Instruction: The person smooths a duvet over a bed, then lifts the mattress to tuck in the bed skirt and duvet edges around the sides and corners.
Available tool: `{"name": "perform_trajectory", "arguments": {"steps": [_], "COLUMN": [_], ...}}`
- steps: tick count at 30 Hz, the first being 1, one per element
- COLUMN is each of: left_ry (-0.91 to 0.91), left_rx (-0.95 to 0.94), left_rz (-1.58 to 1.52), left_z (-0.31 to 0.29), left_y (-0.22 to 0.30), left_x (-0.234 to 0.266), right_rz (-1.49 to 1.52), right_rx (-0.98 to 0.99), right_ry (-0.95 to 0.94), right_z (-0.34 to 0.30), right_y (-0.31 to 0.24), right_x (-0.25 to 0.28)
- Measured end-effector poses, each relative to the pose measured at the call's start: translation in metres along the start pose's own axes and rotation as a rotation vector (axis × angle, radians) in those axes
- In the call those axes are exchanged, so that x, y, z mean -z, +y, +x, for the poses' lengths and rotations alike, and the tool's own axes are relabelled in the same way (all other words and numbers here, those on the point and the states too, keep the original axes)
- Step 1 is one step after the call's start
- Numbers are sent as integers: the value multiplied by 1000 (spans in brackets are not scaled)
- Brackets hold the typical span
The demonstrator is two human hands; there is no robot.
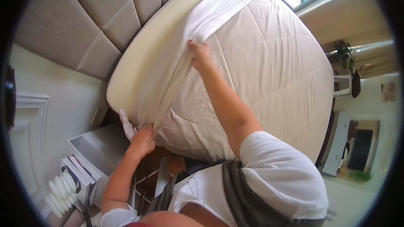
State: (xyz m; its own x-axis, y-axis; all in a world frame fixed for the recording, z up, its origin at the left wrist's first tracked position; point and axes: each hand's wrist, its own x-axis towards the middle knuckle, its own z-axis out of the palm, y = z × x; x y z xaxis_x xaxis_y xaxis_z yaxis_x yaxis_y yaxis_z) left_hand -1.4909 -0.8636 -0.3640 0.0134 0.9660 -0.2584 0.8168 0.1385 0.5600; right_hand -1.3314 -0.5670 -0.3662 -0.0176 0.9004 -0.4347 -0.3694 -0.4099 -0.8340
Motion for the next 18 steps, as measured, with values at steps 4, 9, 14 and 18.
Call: {"name": "perform_trajectory", "arguments": {"steps": [4,9,14,18], "left_ry": [-360,-377,-418,-64], "left_rx": [-1,222,686,777], "left_rz": [247,266,174,-43], "left_z": [-38,-52,-49,-70], "left_y": [-15,15,40,39], "left_x": [8,-25,-69,-167], "right_rz": [-131,-35,176,130], "right_rx": [-41,-241,-149,-430], "right_ry": [9,64,-27,-137], "right_z": [1,10,-21,-34], "right_y": [25,60,59,85], "right_x": [92,159,141,157]}}
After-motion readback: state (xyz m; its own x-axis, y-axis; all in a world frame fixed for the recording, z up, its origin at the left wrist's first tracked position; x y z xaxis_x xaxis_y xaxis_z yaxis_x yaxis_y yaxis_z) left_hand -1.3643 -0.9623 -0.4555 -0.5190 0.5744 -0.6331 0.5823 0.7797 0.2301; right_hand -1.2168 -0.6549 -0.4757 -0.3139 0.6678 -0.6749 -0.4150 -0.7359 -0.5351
